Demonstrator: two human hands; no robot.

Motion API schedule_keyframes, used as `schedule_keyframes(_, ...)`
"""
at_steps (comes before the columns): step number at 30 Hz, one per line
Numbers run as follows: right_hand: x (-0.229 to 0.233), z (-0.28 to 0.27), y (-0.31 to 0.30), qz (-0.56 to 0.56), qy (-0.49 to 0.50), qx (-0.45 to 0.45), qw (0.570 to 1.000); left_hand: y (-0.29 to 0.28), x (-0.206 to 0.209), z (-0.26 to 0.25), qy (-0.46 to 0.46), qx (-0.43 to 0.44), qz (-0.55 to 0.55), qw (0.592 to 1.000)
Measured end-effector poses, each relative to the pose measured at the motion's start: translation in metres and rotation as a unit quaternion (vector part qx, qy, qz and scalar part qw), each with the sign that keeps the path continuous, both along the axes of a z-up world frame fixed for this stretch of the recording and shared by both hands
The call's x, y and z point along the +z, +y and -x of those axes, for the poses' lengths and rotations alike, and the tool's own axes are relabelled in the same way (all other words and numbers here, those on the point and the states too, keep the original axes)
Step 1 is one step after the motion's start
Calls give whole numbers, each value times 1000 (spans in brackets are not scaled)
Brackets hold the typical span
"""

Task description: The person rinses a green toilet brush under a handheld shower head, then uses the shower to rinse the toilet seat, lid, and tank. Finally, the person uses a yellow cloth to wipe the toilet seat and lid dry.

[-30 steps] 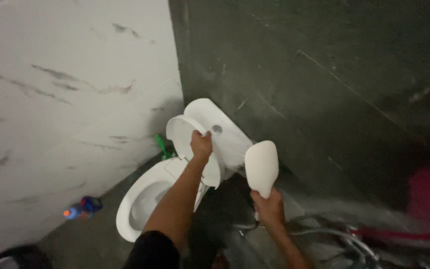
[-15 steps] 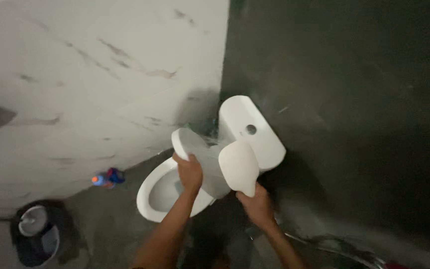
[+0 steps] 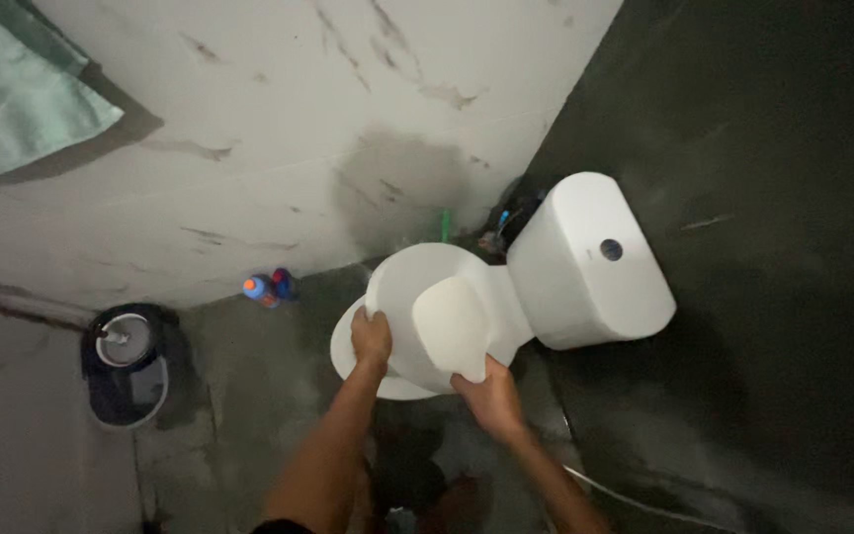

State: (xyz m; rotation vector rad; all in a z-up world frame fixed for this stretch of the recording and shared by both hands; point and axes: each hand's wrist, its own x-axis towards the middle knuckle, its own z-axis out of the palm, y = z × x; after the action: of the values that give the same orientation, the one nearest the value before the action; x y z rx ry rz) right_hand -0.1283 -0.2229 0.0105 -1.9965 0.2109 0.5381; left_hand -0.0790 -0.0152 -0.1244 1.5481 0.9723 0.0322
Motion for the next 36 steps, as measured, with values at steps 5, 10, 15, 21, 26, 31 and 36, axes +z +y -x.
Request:
schedule_keyframes(5, -5, 1, 44, -8, -47, 18, 999, 39, -14, 0, 52, -25, 94, 994)
schedule_keyframes(10, -14, -6, 72, 47, -59, 47, 996, 56, -25, -8, 37, -34, 190, 980)
schedule_keyframes(15, -15, -39, 85, 68, -125, -10, 990, 56, -25, -7, -17, -49, 262, 964)
schedule_keyframes(21, 1, -85, 56, 72, -35, -71, 994, 51, -9, -12, -29, -78, 264, 961)
schedule_keyframes(26, 4, -97, 35, 73, -47, -164, 983, 47, 12, -17, 2, -116, 237, 965)
schedule_keyframes(31, 15, -103, 16, 66, -122, -133, 981, 37, 22, -19, -22, -158, 165, 973)
schedule_keyframes(36, 31, -79, 22, 83, -83, -92, 989, 16, 17, -35, -45, -111, 334, 935)
